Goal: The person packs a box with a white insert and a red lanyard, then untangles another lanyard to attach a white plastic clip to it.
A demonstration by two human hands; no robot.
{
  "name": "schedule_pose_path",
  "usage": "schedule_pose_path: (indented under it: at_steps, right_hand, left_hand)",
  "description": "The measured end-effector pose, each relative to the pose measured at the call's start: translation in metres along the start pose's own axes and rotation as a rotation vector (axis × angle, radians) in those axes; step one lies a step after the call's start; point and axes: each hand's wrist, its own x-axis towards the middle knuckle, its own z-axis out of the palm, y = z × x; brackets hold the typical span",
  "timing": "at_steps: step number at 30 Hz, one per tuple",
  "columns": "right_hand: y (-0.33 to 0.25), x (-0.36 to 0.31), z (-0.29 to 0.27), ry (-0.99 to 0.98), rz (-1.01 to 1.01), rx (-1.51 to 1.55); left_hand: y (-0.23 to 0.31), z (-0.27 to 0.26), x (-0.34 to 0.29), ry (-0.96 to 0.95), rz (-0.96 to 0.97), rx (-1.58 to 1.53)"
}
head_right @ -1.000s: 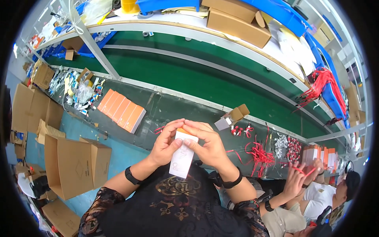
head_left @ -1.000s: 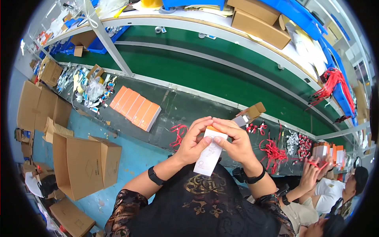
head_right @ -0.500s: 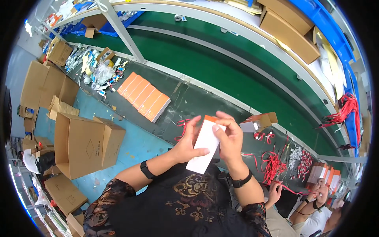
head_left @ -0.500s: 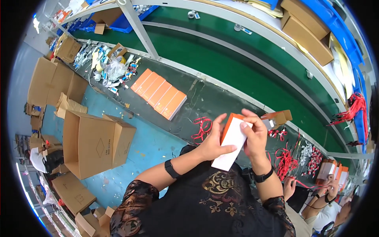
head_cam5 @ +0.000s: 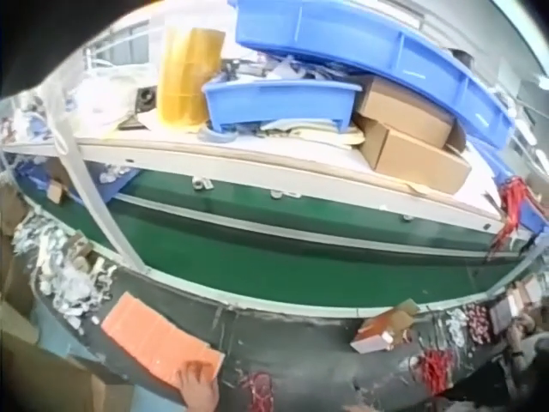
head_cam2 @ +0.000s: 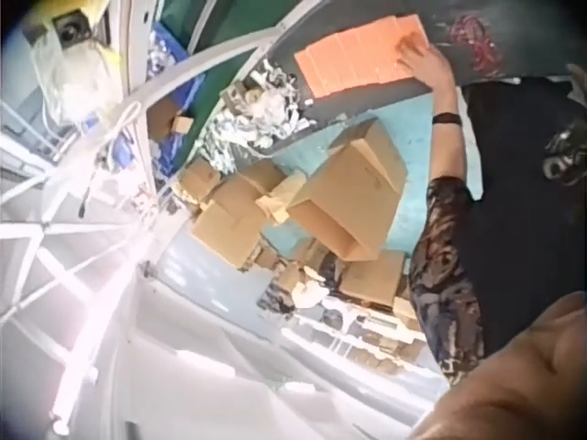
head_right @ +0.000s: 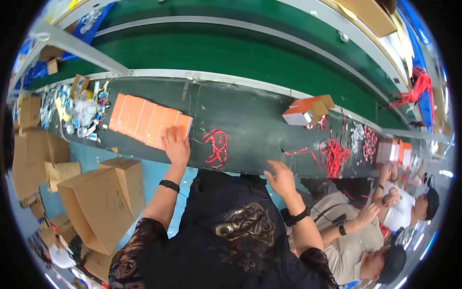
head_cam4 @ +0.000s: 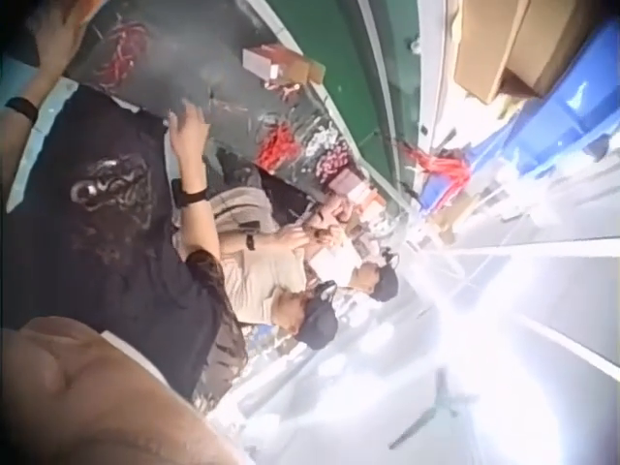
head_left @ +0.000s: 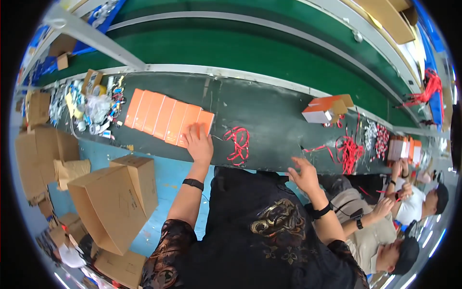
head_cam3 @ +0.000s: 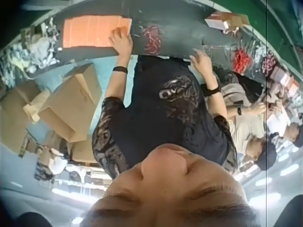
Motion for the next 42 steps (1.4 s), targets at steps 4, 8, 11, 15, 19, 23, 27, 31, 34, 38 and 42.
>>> schedule_pose_path:
  at_steps: [4,8,11,15,19,23,27,31,34,38,42]
  right_hand:
    - [0.021,-0.051,0.010,0.002,0.133,-0.035]
    - [0.031,-0.085,0.018,0.044,0.292,-0.023]
    - [0.024,-0.090,0.014,0.050,0.290,0.022]
    - [0.046,-0.084,0.012,0.061,0.169,-0.011]
    - [0.070,-0.063,-0.004,0.054,0.035,-0.058]
    - [0.076,-0.031,-0.033,0.024,-0.011,0.028]
    - [0.082,0.008,-0.052,0.037,-0.167,0.070]
    - [0.054,0.050,-0.069,0.155,-0.479,0.294]
    - [0.030,0.071,-0.059,0.130,-0.626,0.427]
    - [0.001,0.070,-0.032,-0.598,-0.623,1.128]
    - [-0.009,0.031,-0.089,-0.737,-0.492,0.849]
  left_hand:
    - [0.013,0.005,0.001,0.077,0.055,-0.022]
    - [0.054,0.016,0.008,-0.216,0.443,-0.504]
    - [0.080,0.042,0.024,-0.274,0.581,-0.415]
    - [0.104,0.071,0.052,-0.539,0.670,-0.088]
    - [0.125,0.045,0.069,-0.761,0.560,-0.449]
    - [0.153,-0.011,0.055,-0.983,0.026,-1.431]
    - [0.199,-0.086,0.050,-0.681,0.141,-1.577]
    - [0.250,-0.155,0.049,-0.332,0.345,-1.624]
    - [0.286,-0.193,0.049,-0.196,0.427,-1.583]
    - [0.310,-0.217,0.056,-0.044,0.452,-1.652]
    - [0.291,-0.224,0.074,0.180,0.358,-1.573]
